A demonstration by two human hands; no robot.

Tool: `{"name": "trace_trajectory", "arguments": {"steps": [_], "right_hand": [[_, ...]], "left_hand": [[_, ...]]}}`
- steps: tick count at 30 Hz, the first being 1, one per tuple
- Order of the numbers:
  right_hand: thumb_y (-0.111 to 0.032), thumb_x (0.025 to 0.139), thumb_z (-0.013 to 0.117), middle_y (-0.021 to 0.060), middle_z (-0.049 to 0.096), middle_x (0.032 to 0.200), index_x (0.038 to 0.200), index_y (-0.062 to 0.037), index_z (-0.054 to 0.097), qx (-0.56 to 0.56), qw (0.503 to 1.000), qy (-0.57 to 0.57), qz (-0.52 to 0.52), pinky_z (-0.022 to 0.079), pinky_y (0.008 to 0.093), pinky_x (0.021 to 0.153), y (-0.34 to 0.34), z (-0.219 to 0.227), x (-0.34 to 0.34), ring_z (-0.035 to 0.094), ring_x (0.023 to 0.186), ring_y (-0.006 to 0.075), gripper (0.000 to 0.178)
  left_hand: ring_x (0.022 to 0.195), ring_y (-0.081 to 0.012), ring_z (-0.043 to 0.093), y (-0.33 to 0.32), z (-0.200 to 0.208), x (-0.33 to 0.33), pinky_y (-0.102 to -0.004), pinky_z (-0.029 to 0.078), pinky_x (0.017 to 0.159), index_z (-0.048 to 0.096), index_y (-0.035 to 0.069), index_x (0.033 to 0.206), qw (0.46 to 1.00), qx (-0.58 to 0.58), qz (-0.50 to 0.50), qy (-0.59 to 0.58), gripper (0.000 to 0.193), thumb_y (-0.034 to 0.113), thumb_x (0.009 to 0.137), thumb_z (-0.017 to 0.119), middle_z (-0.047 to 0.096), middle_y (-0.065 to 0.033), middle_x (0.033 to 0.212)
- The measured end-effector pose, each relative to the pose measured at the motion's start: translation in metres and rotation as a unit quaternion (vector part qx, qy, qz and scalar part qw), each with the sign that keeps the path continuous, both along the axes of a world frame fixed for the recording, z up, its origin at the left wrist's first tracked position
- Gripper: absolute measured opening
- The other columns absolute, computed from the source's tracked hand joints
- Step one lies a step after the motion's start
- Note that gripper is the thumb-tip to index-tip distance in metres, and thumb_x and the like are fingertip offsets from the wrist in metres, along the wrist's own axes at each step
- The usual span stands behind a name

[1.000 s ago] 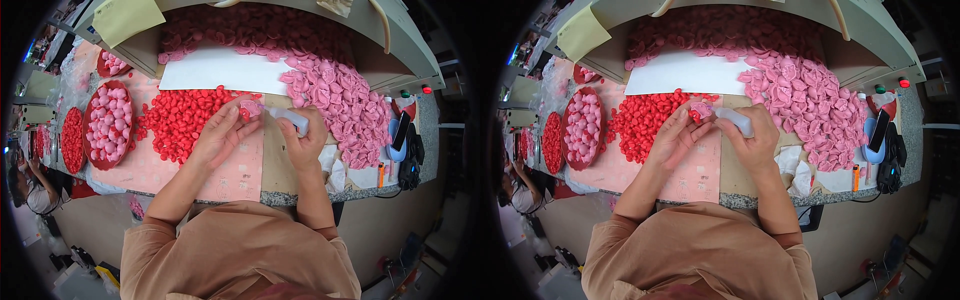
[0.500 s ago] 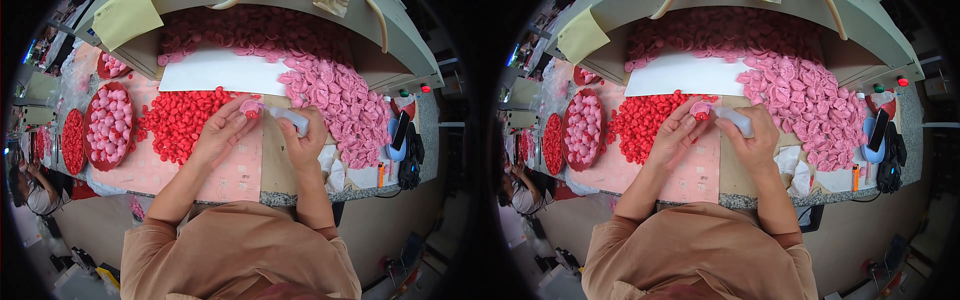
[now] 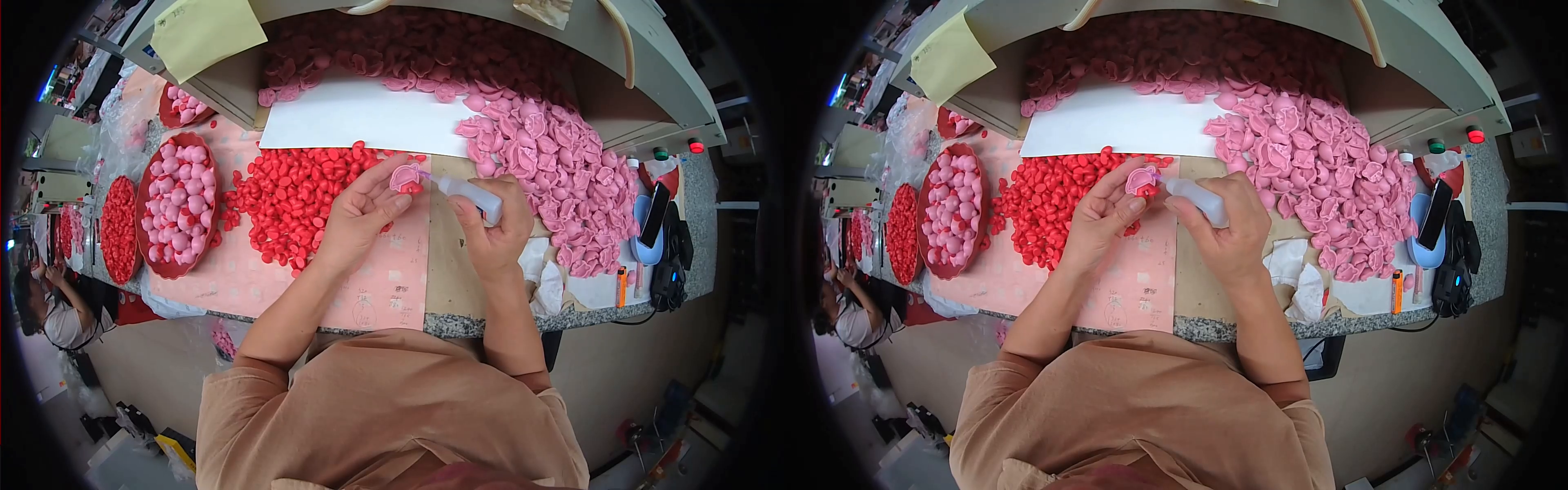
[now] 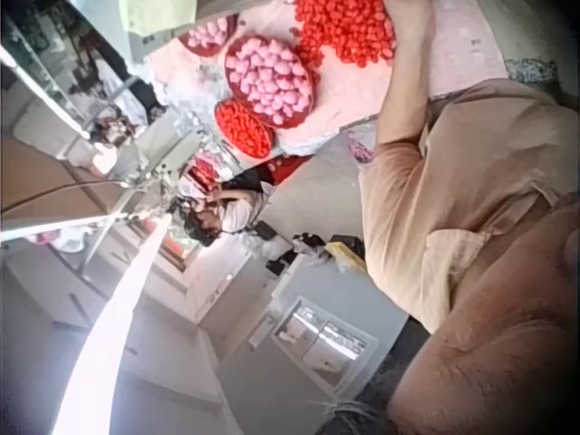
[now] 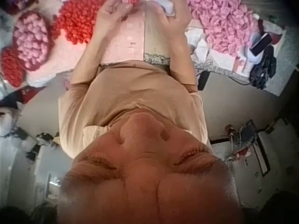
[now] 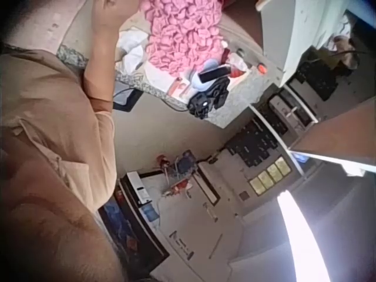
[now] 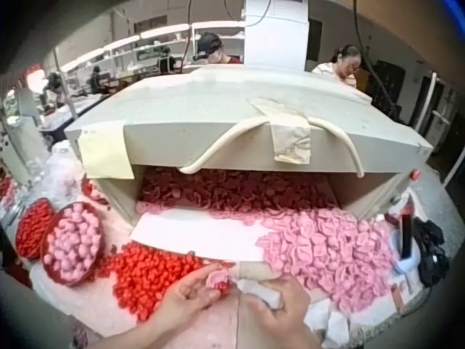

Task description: Assembling small plastic toys by gluing red components onto pink bases at a factory workstation.

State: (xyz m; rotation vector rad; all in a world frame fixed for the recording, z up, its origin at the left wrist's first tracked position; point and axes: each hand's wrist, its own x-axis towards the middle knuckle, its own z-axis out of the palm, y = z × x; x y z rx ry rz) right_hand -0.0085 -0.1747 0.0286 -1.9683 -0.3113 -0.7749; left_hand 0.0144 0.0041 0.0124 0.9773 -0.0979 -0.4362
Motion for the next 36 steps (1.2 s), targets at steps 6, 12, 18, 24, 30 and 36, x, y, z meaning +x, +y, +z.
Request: {"name": "trace_trajectory", "arguments": {"steps": [6, 12, 18, 24, 30, 36], "right_hand": [[-0.011, 0.075, 0.073, 0.0061, 0.054, 0.073, 0.089, -0.0010, 0.056, -0.003, 1.000, -0.005, -0.004, 0.037, 0.0238, 0.054, -0.0010, -0.0011, 0.0006, 0.048, 0.061, 0.0136, 0.023], [-0.011, 0.076, 0.072, 0.0054, 0.054, 0.072, 0.088, -0.0009, 0.056, -0.009, 1.000, -0.006, -0.018, 0.037, 0.0236, 0.054, -0.0013, -0.0026, 0.0017, 0.047, 0.060, 0.0124, 0.022], [-0.012, 0.077, 0.072, 0.0052, 0.054, 0.072, 0.087, -0.0009, 0.056, -0.010, 1.000, -0.015, -0.019, 0.036, 0.0232, 0.053, -0.0013, -0.0028, 0.0025, 0.047, 0.059, 0.0113, 0.022], [-0.011, 0.077, 0.071, 0.0051, 0.054, 0.072, 0.088, -0.0008, 0.056, 0.005, 1.000, -0.011, -0.015, 0.036, 0.0226, 0.054, -0.0018, -0.0039, 0.0017, 0.047, 0.060, 0.0104, 0.021], [-0.011, 0.077, 0.071, 0.0049, 0.054, 0.073, 0.088, -0.0005, 0.057, -0.001, 1.000, -0.007, -0.021, 0.036, 0.0225, 0.054, -0.0016, -0.0032, 0.0018, 0.047, 0.060, 0.0105, 0.021], [-0.011, 0.077, 0.071, 0.0051, 0.054, 0.073, 0.088, -0.0008, 0.056, 0.004, 1.000, -0.010, -0.014, 0.036, 0.0229, 0.054, -0.0016, -0.0028, 0.0016, 0.047, 0.060, 0.0109, 0.020]], "left_hand": [[0.115, -0.0145, 0.049, 0.0008, -0.0003, 0.0000, -0.0264, 0.039, 0.099, 0.038, 0.000, 0.133, 1.000, 0.010, 0.003, -0.004, 0.051, -0.005, 0.086, 0.055, 0.047, -0.0106, 0.130], [0.115, -0.0139, 0.049, 0.0012, -0.0009, -0.0003, -0.0258, 0.039, 0.099, 0.039, 0.000, 0.132, 1.000, 0.015, 0.008, -0.008, 0.050, -0.004, 0.085, 0.055, 0.048, -0.0104, 0.128], [0.116, -0.0137, 0.048, 0.0008, 0.0003, -0.0003, -0.0259, 0.039, 0.099, 0.039, 0.000, 0.132, 1.000, 0.016, 0.012, -0.006, 0.050, -0.004, 0.085, 0.056, 0.048, -0.0100, 0.128], [0.116, -0.0135, 0.048, 0.0015, 0.0026, -0.0005, -0.0257, 0.039, 0.099, 0.040, 0.001, 0.132, 1.000, 0.024, 0.015, -0.002, 0.049, -0.003, 0.086, 0.056, 0.046, -0.0098, 0.130], [0.116, -0.0134, 0.048, 0.0010, 0.0022, -0.0006, -0.0260, 0.040, 0.099, 0.040, 0.001, 0.132, 1.000, 0.017, 0.014, -0.001, 0.050, -0.003, 0.085, 0.056, 0.047, -0.0097, 0.130], [0.115, -0.0130, 0.049, 0.0017, 0.0025, -0.0004, -0.0254, 0.041, 0.097, 0.041, 0.001, 0.132, 0.999, 0.024, 0.021, 0.004, 0.049, -0.003, 0.085, 0.056, 0.048, -0.0093, 0.128]]}}
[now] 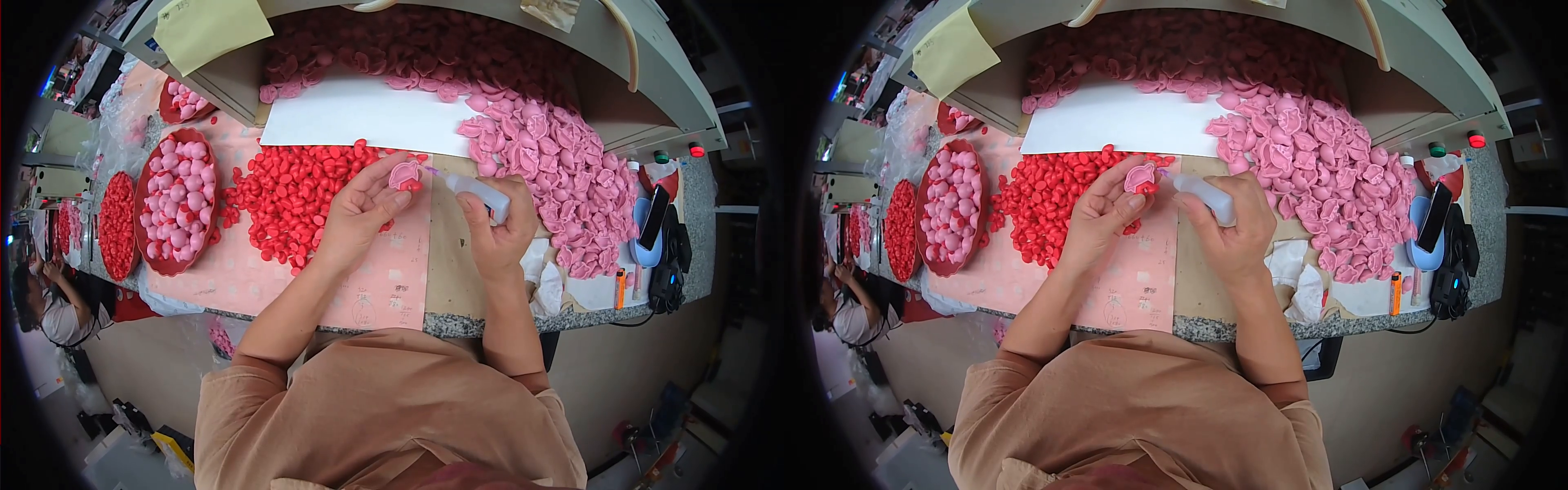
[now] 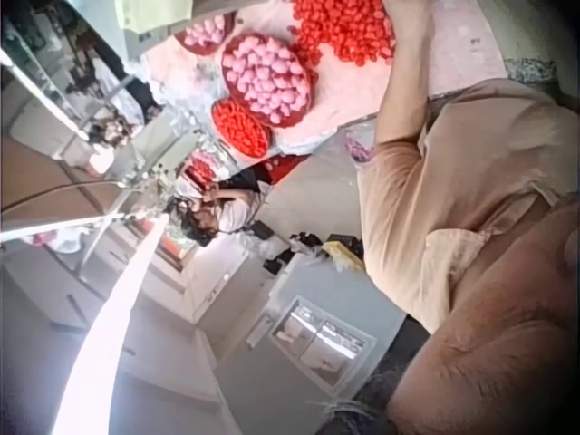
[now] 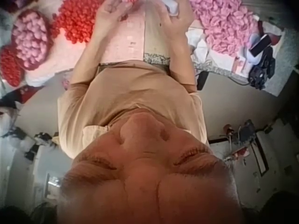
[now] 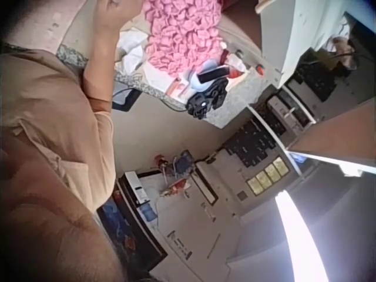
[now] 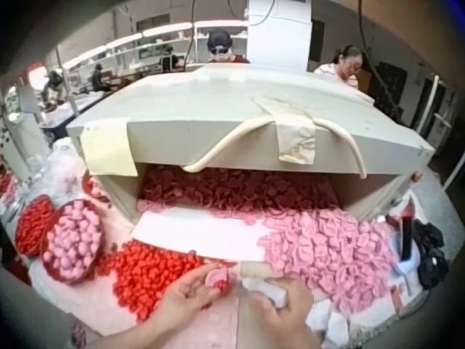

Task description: Assembling small plastic toys by gluing red components onto pink bases at a factory workstation.

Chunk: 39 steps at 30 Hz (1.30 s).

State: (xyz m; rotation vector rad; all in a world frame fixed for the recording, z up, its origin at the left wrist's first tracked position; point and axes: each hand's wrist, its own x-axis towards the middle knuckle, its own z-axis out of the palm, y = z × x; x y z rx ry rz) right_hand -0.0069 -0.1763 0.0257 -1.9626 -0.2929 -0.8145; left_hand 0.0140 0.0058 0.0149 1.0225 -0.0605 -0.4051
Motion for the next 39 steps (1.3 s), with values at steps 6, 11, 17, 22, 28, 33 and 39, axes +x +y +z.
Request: {"name": "trace_trajectory", "arguments": {"steps": [6, 11, 17, 22, 28, 33, 39], "right_hand": [[-0.011, 0.077, 0.071, 0.0061, 0.055, 0.074, 0.088, -0.0011, 0.056, -0.007, 1.000, 0.002, -0.001, 0.037, 0.0236, 0.054, 0.0000, 0.0000, 0.0001, 0.047, 0.060, 0.0120, 0.021], [-0.011, 0.076, 0.072, 0.0063, 0.055, 0.073, 0.088, -0.0011, 0.056, -0.017, 1.000, -0.011, -0.002, 0.037, 0.0238, 0.054, 0.0016, 0.0000, 0.0007, 0.047, 0.060, 0.0129, 0.023], [-0.011, 0.075, 0.073, 0.0063, 0.055, 0.072, 0.087, -0.0014, 0.056, -0.017, 1.000, 0.011, 0.000, 0.037, 0.0247, 0.054, 0.0021, 0.0003, -0.0014, 0.048, 0.060, 0.0139, 0.023], [-0.011, 0.074, 0.073, 0.0068, 0.055, 0.072, 0.086, -0.0016, 0.056, -0.016, 1.000, 0.008, 0.005, 0.037, 0.0258, 0.054, 0.0030, 0.0015, -0.0008, 0.048, 0.060, 0.0154, 0.023], [-0.010, 0.074, 0.073, 0.0066, 0.055, 0.072, 0.086, -0.0016, 0.056, -0.019, 1.000, 0.021, 0.010, 0.037, 0.0263, 0.055, 0.0028, 0.0023, -0.0025, 0.048, 0.061, 0.0160, 0.022], [-0.010, 0.075, 0.071, 0.0057, 0.054, 0.071, 0.086, -0.0012, 0.056, -0.010, 0.999, 0.027, 0.015, 0.037, 0.0252, 0.054, 0.0011, 0.0013, -0.0004, 0.048, 0.060, 0.0141, 0.020], [-0.013, 0.077, 0.071, 0.0058, 0.053, 0.069, 0.082, -0.0016, 0.056, 0.017, 0.997, 0.069, 0.000, 0.038, 0.0248, 0.052, 0.0016, 0.0008, -0.0013, 0.049, 0.057, 0.0133, 0.019]], "left_hand": [[0.112, -0.0122, 0.051, 0.0000, -0.0003, 0.0000, -0.0247, 0.041, 0.096, 0.041, 0.002, 0.131, 1.000, -0.002, 0.002, -0.001, 0.048, -0.003, 0.085, 0.056, 0.049, -0.0090, 0.127], [0.111, -0.0121, 0.052, 0.0005, -0.0018, 0.0002, -0.0245, 0.042, 0.096, 0.041, 0.002, 0.131, 1.000, -0.005, 0.006, -0.002, 0.049, -0.003, 0.085, 0.057, 0.049, -0.0090, 0.127], [0.110, -0.0123, 0.052, 0.0000, -0.0046, 0.0010, -0.0245, 0.042, 0.095, 0.042, 0.003, 0.131, 1.000, -0.006, 0.010, -0.001, 0.048, -0.003, 0.085, 0.057, 0.048, -0.0088, 0.127], [0.108, -0.0134, 0.054, 0.0008, -0.0066, 0.0017, -0.0248, 0.044, 0.094, 0.041, 0.003, 0.131, 1.000, -0.007, 0.016, 0.005, 0.048, -0.002, 0.086, 0.057, 0.049, -0.0089, 0.127], [0.107, -0.0140, 0.055, 0.0011, -0.0042, 0.0024, -0.0268, 0.045, 0.093, 0.039, 0.003, 0.132, 0.999, -0.024, 0.021, 0.015, 0.050, -0.002, 0.086, 0.057, 0.049, -0.0101, 0.125], [0.106, -0.0152, 0.055, -0.0012, -0.0033, 0.0028, -0.0302, 0.046, 0.094, 0.039, 0.002, 0.131, 0.998, -0.038, 0.037, 0.017, 0.046, 0.000, 0.088, 0.054, 0.052, -0.0099, 0.122], [0.105, -0.0154, 0.055, 0.0031, -0.0017, 0.0038, -0.0330, 0.046, 0.095, 0.040, 0.002, 0.131, 0.996, -0.075, 0.023, 0.043, 0.040, 0.012, 0.093, 0.049, 0.055, -0.0089, 0.119]]}}
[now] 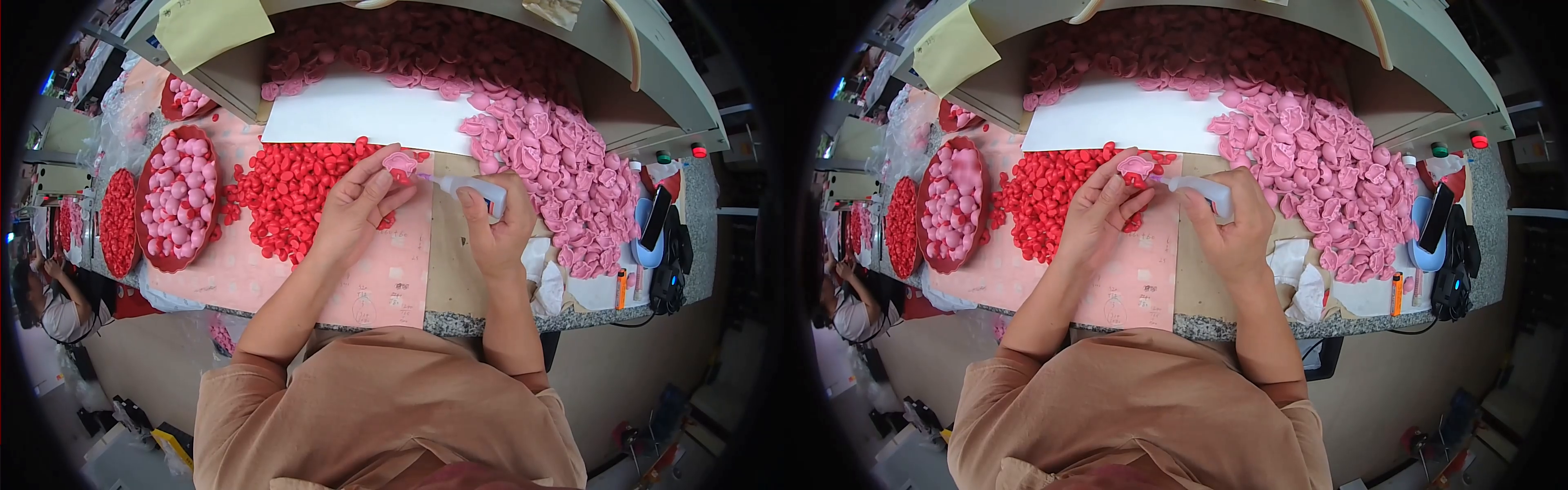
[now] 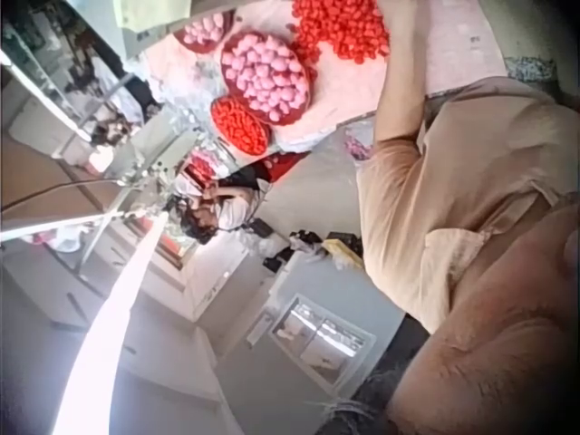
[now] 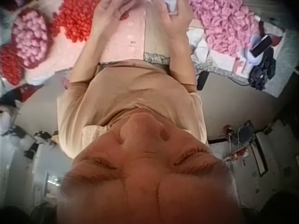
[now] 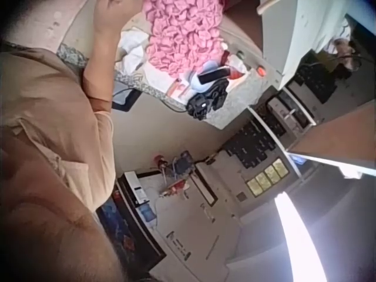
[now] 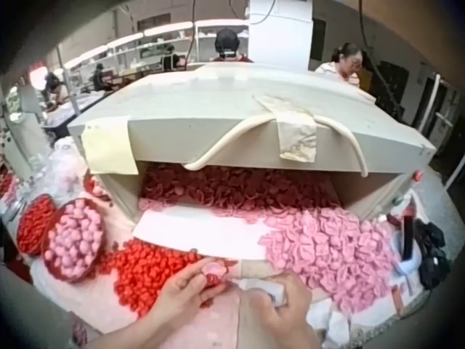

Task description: Assembling small plastic toys by gluing red components onto pink bases at a factory workstation.

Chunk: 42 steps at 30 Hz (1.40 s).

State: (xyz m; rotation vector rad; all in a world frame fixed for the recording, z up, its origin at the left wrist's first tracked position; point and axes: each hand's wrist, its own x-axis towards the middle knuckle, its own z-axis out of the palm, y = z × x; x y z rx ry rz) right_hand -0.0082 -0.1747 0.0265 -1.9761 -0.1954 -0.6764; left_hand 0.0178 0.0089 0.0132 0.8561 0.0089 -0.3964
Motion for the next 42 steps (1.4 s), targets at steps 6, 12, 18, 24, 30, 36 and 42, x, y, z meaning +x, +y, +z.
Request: {"name": "trace_trajectory", "arguments": {"steps": [6, 12, 18, 24, 30, 36, 42], "right_hand": [[-0.014, 0.084, 0.065, -0.0015, 0.047, 0.070, 0.085, -0.0022, 0.052, 0.100, 0.994, 0.035, 0.032, 0.032, 0.0199, 0.054, 0.001, 0.005, -0.003, 0.040, 0.060, 0.0052, 0.018], [-0.015, 0.082, 0.066, 0.0006, 0.051, 0.072, 0.084, -0.0019, 0.054, 0.139, 0.988, 0.032, 0.053, 0.034, 0.0203, 0.054, 0.002, 0.005, -0.002, 0.043, 0.061, 0.0060, 0.018], [-0.013, 0.082, 0.066, 0.0013, 0.051, 0.072, 0.084, -0.0018, 0.055, 0.117, 0.991, 0.030, 0.061, 0.035, 0.0203, 0.053, 0.002, -0.001, -0.001, 0.045, 0.060, 0.0061, 0.016], [-0.009, 0.084, 0.063, 0.0002, 0.050, 0.075, 0.087, -0.0020, 0.052, 0.085, 0.993, 0.029, 0.076, 0.032, 0.0184, 0.052, 0.001, -0.004, -0.001, 0.041, 0.060, 0.0038, 0.013], [-0.011, 0.083, 0.064, 0.0010, 0.051, 0.075, 0.086, -0.0018, 0.052, 0.063, 0.996, 0.018, 0.067, 0.034, 0.0193, 0.054, 0.001, -0.005, -0.001, 0.043, 0.061, 0.0052, 0.015], [-0.011, 0.084, 0.063, 0.0015, 0.051, 0.074, 0.085, -0.0016, 0.052, 0.044, 0.997, 0.010, 0.066, 0.035, 0.0198, 0.055, 0.000, -0.003, 0.000, 0.044, 0.061, 0.0058, 0.015], [-0.012, 0.088, 0.058, 0.0044, 0.055, 0.076, 0.089, -0.0027, 0.050, 0.271, 0.960, 0.053, 0.055, 0.041, 0.0231, 0.053, -0.016, 0.000, 0.004, 0.050, 0.060, 0.0097, 0.012]], "left_hand": [[0.096, -0.0115, 0.056, 0.001, 0.001, 0.002, -0.0335, 0.046, 0.094, 0.038, 0.003, 0.134, 0.998, -0.057, -0.024, 0.032, 0.044, 0.022, 0.096, 0.045, 0.055, -0.0070, 0.117], [0.094, -0.0112, 0.056, 0.000, -0.001, 0.001, -0.0358, 0.045, 0.095, 0.038, 0.003, 0.134, 0.995, -0.076, -0.042, 0.046, 0.044, 0.024, 0.096, 0.045, 0.057, -0.0051, 0.113], [0.093, -0.0122, 0.056, -0.001, 0.002, 0.000, -0.0377, 0.044, 0.097, 0.039, 0.003, 0.133, 0.996, -0.064, -0.038, 0.052, 0.043, 0.023, 0.096, 0.045, 0.058, -0.0035, 0.105], [0.093, -0.0121, 0.055, -0.002, 0.005, -0.001, -0.0395, 0.043, 0.099, 0.039, 0.001, 0.133, 0.995, -0.071, -0.030, 0.062, 0.043, 0.021, 0.095, 0.046, 0.058, -0.0028, 0.100], [0.093, -0.0124, 0.055, -0.002, 0.004, -0.001, -0.0395, 0.043, 0.100, 0.039, 0.000, 0.133, 0.995, -0.073, -0.028, 0.061, 0.043, 0.020, 0.095, 0.046, 0.057, -0.0030, 0.099], [0.093, -0.0129, 0.054, -0.002, 0.004, 0.000, -0.0390, 0.043, 0.099, 0.038, 0.000, 0.133, 0.995, -0.074, -0.029, 0.061, 0.043, 0.020, 0.095, 0.046, 0.057, -0.0044, 0.101], [0.093, -0.0125, 0.054, 0.001, 0.004, -0.001, -0.0384, 0.044, 0.098, 0.037, 0.001, 0.133, 0.994, -0.085, -0.036, 0.052, 0.044, 0.021, 0.095, 0.046, 0.056, -0.0053, 0.103]]}}
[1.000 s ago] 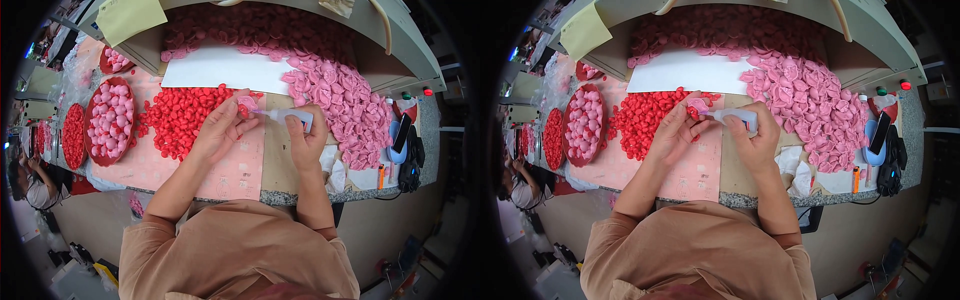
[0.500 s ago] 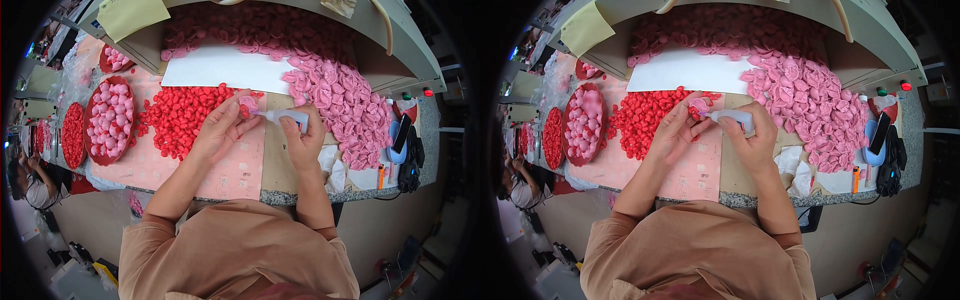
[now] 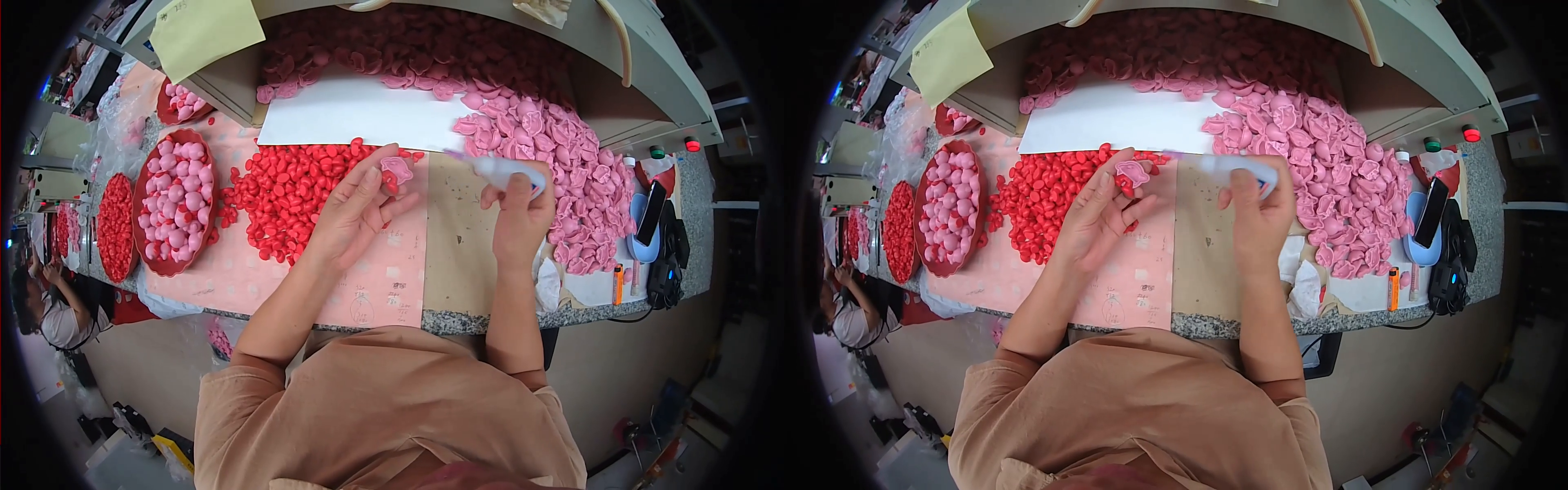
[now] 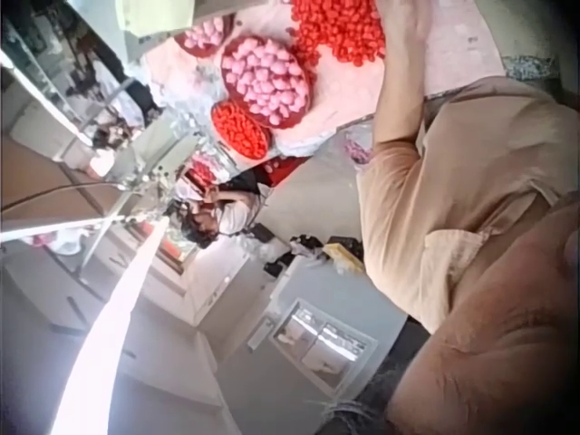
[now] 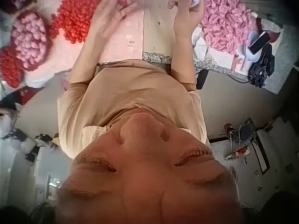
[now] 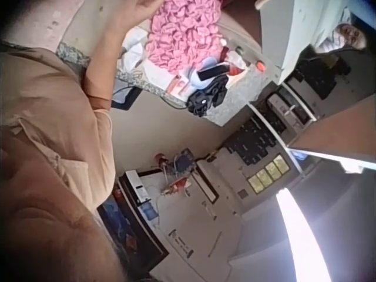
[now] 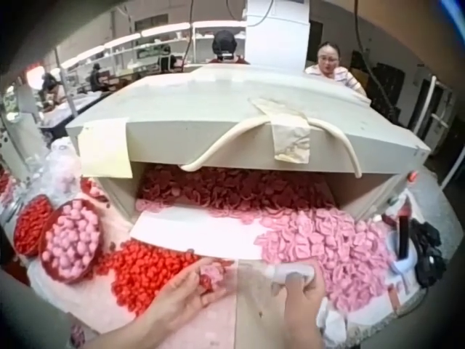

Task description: Assembling small plastic toys by gluing red components onto pink bases at a factory workstation.

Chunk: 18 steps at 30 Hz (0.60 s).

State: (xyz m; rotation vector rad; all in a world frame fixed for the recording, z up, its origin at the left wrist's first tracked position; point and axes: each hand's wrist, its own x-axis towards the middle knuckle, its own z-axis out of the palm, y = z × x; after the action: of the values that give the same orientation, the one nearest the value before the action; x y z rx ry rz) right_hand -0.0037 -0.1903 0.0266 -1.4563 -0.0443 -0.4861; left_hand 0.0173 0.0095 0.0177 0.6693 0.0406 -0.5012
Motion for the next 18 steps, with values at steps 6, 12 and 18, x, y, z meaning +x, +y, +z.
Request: {"name": "trace_trajectory", "arguments": {"steps": [6, 12, 18], "right_hand": [[-0.007, 0.087, 0.058, 0.0095, 0.058, 0.086, 0.098, -0.0017, 0.043, 0.081, 0.994, 0.058, -0.038, 0.053, 0.0285, 0.065, -0.019, 0.011, 0.005, 0.060, 0.071, 0.0154, 0.020], [-0.005, 0.084, 0.062, 0.0049, 0.056, 0.083, 0.095, -0.0043, 0.043, -0.009, 0.990, 0.129, -0.053, 0.051, 0.0236, 0.064, -0.018, 0.003, 0.008, 0.059, 0.071, 0.0130, 0.022], [-0.014, 0.082, 0.068, -0.0008, 0.051, 0.073, 0.088, -0.0045, 0.050, -0.442, 0.886, 0.011, -0.139, 0.041, 0.0250, 0.056, -0.011, -0.011, 0.022, 0.049, 0.065, 0.0076, 0.021]], "left_hand": [[0.093, -0.0116, 0.054, 0.003, 0.001, -0.001, -0.0380, 0.044, 0.097, 0.037, 0.001, 0.134, 1.000, -0.022, -0.010, 0.015, 0.045, 0.023, 0.095, 0.046, 0.056, -0.0039, 0.105], [0.092, -0.0117, 0.055, 0.005, 0.001, -0.002, -0.0376, 0.045, 0.096, 0.037, 0.001, 0.133, 0.999, -0.031, -0.012, 0.008, 0.046, 0.024, 0.095, 0.047, 0.056, -0.0040, 0.109], [0.093, -0.0125, 0.055, 0.005, 0.000, 0.000, -0.0366, 0.045, 0.095, 0.038, 0.002, 0.133, 0.998, -0.063, -0.021, 0.012, 0.046, 0.027, 0.095, 0.046, 0.053, -0.0096, 0.119]]}}
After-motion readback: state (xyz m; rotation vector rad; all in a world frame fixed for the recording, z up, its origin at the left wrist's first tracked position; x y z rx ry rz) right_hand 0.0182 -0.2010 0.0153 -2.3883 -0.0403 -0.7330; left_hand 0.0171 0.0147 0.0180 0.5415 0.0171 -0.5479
